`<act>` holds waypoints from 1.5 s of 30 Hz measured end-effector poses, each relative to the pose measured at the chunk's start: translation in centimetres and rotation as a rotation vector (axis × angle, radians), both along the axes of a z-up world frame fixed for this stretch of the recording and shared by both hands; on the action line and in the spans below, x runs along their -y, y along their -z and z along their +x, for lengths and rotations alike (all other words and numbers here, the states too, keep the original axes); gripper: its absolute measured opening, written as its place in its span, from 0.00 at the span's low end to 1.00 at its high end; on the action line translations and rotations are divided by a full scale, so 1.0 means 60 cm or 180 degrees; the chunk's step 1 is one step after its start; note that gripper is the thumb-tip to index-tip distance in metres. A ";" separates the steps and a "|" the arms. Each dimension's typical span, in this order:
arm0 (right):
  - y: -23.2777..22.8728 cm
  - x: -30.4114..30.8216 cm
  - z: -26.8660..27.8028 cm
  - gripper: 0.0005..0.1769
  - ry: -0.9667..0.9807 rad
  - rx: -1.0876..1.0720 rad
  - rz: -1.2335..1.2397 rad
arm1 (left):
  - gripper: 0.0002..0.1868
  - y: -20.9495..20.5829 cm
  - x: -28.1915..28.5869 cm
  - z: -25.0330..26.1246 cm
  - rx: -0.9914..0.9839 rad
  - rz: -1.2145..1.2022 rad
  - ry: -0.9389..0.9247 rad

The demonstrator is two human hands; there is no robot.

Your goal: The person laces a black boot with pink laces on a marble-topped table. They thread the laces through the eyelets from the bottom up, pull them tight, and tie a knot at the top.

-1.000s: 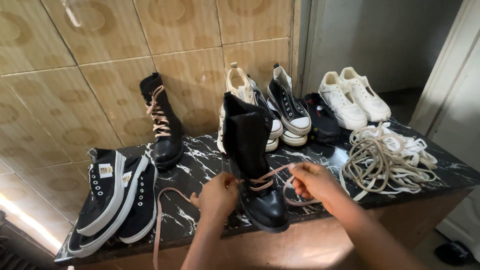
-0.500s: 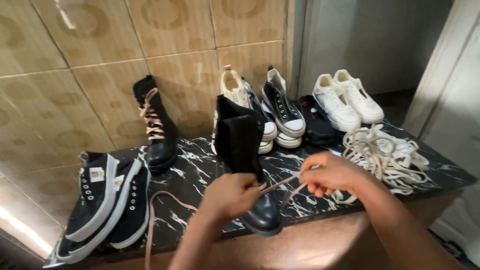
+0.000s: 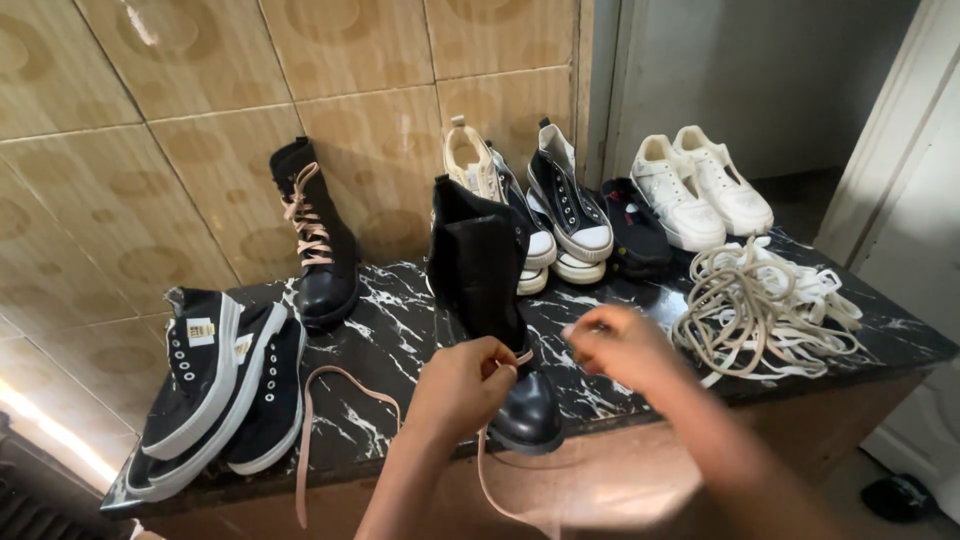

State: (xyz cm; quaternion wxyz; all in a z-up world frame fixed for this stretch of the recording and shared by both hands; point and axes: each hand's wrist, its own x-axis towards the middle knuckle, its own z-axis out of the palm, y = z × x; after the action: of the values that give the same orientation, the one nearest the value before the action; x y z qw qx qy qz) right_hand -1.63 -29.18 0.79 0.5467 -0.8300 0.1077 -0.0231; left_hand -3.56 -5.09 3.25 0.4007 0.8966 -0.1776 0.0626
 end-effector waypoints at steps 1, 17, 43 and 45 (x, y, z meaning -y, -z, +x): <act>0.009 -0.013 -0.012 0.14 -0.0332 -0.0082 0.0009 | 0.12 0.006 -0.001 0.000 0.0048 -0.0004 -0.0066; 0.036 -0.115 -0.001 0.16 -0.0761 -0.0812 0.0561 | 0.15 0.112 -0.006 0.014 -0.1198 -0.0073 0.1208; -0.314 -0.103 0.007 0.12 -0.1862 0.0931 0.0990 | 0.14 -0.305 -0.054 0.100 0.0056 -0.1959 0.1116; -0.320 -0.092 0.006 0.12 -0.1633 0.1023 0.0987 | 0.15 -0.316 -0.056 0.090 0.0182 -0.1569 0.0738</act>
State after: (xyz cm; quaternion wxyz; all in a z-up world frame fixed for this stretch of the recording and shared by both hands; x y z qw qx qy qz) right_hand -1.28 -23.66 20.00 0.6644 -0.7228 -0.1899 0.0013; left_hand 1.81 -1.75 22.19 0.6061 0.7437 -0.2697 0.0829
